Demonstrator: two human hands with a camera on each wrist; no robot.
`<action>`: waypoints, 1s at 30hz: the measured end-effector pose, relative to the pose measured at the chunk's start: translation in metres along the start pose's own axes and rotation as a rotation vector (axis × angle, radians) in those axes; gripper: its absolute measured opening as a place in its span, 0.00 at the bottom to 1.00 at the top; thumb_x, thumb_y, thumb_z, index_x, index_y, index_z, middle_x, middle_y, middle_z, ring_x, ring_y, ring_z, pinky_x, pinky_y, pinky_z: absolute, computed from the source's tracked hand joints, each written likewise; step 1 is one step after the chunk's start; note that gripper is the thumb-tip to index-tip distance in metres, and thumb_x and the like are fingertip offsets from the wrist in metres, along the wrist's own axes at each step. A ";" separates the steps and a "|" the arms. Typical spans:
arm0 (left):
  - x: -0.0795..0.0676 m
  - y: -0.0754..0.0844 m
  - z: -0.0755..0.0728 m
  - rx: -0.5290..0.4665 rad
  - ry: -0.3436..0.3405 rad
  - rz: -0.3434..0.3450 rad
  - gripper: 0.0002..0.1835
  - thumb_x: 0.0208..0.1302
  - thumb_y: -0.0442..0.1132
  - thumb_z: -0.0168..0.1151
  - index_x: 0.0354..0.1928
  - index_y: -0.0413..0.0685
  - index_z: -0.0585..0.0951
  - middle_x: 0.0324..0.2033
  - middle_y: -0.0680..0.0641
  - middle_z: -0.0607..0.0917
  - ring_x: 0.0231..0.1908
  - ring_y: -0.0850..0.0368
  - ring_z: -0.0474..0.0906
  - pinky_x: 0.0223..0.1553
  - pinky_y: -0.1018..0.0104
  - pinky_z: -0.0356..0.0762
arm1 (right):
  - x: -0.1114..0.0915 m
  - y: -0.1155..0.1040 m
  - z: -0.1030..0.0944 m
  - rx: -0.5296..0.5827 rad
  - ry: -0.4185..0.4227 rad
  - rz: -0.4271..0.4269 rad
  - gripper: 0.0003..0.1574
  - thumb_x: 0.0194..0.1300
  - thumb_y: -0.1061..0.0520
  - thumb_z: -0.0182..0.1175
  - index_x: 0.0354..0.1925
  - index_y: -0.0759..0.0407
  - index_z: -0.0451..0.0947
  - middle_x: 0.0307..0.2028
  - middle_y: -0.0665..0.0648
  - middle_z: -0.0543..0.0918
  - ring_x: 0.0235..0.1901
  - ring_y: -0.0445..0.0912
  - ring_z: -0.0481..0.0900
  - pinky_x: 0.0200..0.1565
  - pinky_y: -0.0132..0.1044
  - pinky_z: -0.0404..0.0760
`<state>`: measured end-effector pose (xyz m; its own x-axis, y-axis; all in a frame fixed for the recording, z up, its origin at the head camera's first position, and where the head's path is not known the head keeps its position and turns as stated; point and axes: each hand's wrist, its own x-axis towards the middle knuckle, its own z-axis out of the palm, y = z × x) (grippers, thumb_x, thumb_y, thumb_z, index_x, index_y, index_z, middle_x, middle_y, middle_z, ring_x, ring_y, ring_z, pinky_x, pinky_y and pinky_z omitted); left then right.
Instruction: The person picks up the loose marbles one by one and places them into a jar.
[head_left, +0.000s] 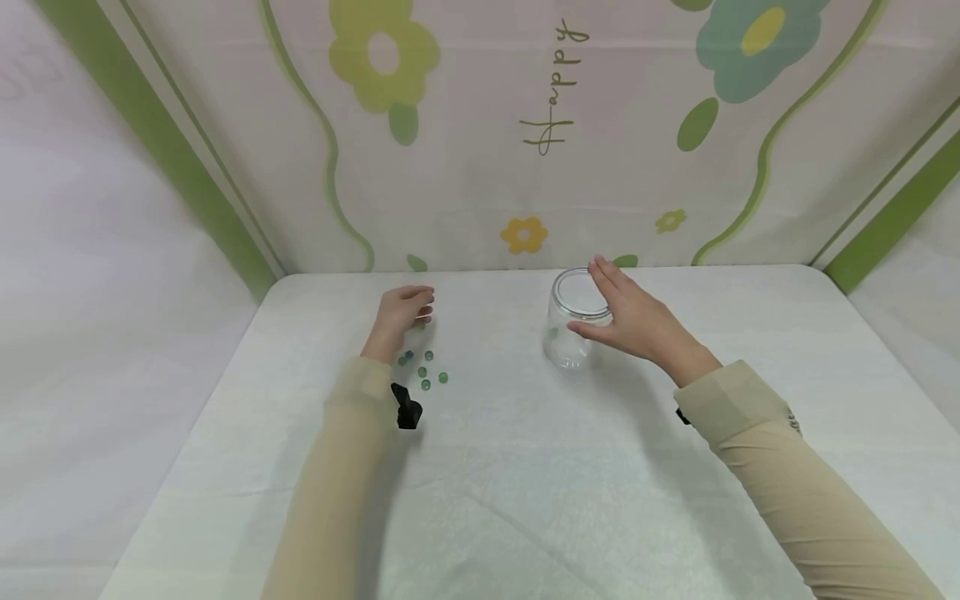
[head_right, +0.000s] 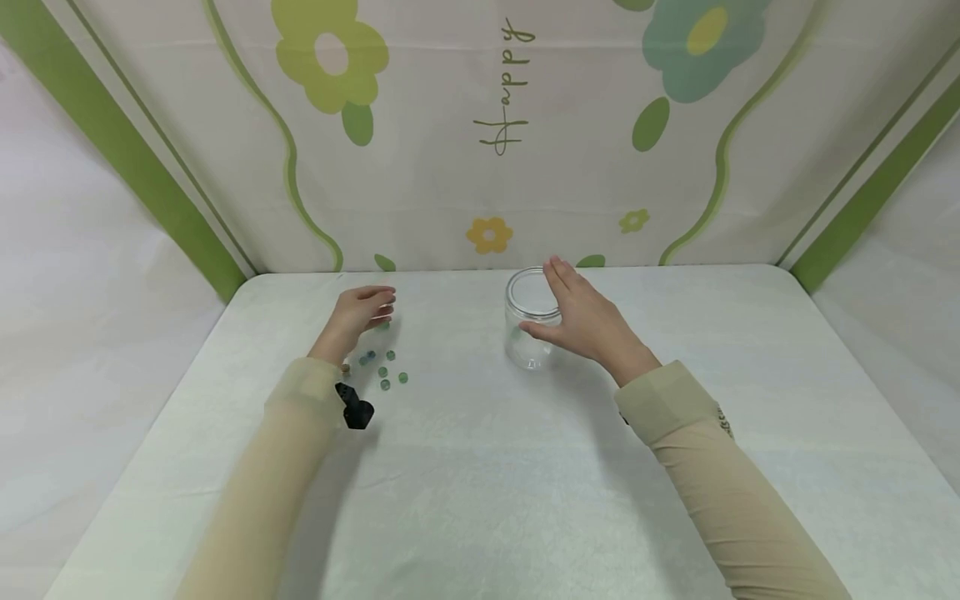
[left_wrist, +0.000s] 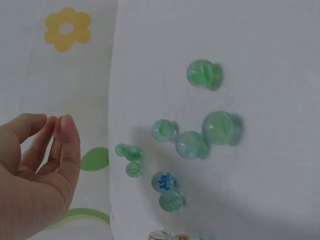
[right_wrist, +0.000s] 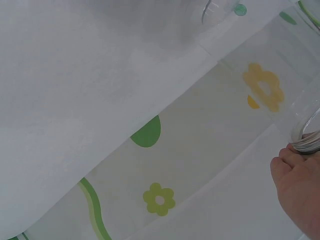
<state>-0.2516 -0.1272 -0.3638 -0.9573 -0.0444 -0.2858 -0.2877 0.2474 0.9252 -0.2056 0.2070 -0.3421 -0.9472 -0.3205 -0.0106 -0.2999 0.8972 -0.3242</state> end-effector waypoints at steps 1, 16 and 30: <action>0.000 -0.003 -0.002 0.006 0.005 0.000 0.21 0.74 0.38 0.47 0.64 0.37 0.70 0.63 0.38 0.73 0.61 0.46 0.72 0.63 0.62 0.75 | 0.000 0.000 0.000 -0.001 0.001 0.000 0.62 0.62 0.28 0.53 0.75 0.60 0.38 0.77 0.59 0.41 0.75 0.59 0.45 0.70 0.62 0.57; 0.005 -0.034 -0.022 0.151 0.089 -0.040 0.21 0.73 0.39 0.46 0.64 0.40 0.71 0.62 0.38 0.73 0.58 0.46 0.72 0.62 0.60 0.76 | 0.000 0.000 0.001 0.005 0.010 -0.003 0.61 0.62 0.30 0.55 0.75 0.61 0.39 0.76 0.60 0.42 0.75 0.58 0.44 0.71 0.61 0.56; 0.017 -0.041 -0.016 0.241 0.116 -0.096 0.21 0.72 0.40 0.46 0.64 0.43 0.71 0.59 0.40 0.76 0.48 0.52 0.77 0.57 0.63 0.78 | 0.000 0.001 0.001 0.007 0.010 -0.005 0.62 0.62 0.30 0.55 0.75 0.60 0.39 0.76 0.60 0.42 0.75 0.58 0.44 0.72 0.60 0.55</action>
<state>-0.2562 -0.1535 -0.4027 -0.9268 -0.1862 -0.3261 -0.3756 0.4593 0.8050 -0.2059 0.2069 -0.3436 -0.9468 -0.3218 0.0002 -0.3038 0.8934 -0.3310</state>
